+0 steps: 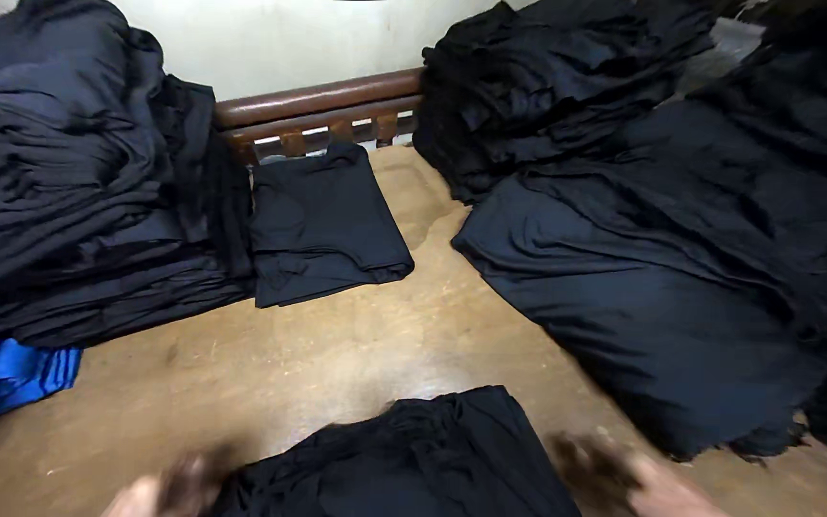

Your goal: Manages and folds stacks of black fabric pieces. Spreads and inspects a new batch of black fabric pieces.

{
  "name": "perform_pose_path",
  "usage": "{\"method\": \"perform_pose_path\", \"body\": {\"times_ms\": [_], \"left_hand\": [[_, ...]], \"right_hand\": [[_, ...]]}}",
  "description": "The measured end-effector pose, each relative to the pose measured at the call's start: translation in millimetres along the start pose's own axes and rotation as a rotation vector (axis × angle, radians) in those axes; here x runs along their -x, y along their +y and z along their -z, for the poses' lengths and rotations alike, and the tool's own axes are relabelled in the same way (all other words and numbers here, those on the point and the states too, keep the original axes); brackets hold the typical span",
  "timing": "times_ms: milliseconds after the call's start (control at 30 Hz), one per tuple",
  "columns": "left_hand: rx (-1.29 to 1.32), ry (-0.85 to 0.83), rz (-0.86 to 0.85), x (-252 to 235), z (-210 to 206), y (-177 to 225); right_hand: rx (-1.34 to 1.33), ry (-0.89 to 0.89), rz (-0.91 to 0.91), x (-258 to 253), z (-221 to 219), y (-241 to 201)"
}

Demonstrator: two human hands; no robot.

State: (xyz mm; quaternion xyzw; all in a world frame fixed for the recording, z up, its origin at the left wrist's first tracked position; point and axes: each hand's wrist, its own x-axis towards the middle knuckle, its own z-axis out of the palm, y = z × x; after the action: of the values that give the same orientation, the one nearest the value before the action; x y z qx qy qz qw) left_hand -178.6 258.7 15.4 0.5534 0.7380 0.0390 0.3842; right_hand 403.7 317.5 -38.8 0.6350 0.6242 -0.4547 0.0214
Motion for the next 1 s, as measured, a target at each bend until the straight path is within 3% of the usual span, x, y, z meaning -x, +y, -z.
{"method": "perform_pose_path", "body": {"times_ms": [100,167,267,467,667,800,900,1000], "left_hand": [[-0.127,0.35,-0.088,-111.6,11.0,66.2],[-0.249,0.452,-0.137,-172.0,14.3,100.6],[-0.401,0.487,-0.132,-240.2,18.8,124.8],[-0.531,0.52,-0.053,-302.0,16.4,115.6],[-0.734,0.476,-0.162,-277.3,30.5,92.0],[-0.799,0.368,-0.079,-247.2,25.6,59.0],[-0.572,0.435,-0.054,-200.2,7.2,38.6],[-0.297,0.641,-0.316,-100.3,-26.0,19.0]], "right_hand": [[0.005,0.309,0.075,-82.2,-21.3,-47.0],[0.149,0.492,0.146,-125.9,-48.8,-56.0],[0.156,0.715,0.269,-153.6,-66.7,-45.8],[0.118,0.819,0.347,-156.5,-72.1,-28.1],[0.072,0.817,0.346,-155.4,-72.9,-24.0],[0.08,0.806,0.347,-154.2,-72.4,-25.4],[0.091,0.792,0.336,-155.4,-68.5,-28.2],[0.106,0.736,0.33,-149.2,-64.7,-32.2]]}}
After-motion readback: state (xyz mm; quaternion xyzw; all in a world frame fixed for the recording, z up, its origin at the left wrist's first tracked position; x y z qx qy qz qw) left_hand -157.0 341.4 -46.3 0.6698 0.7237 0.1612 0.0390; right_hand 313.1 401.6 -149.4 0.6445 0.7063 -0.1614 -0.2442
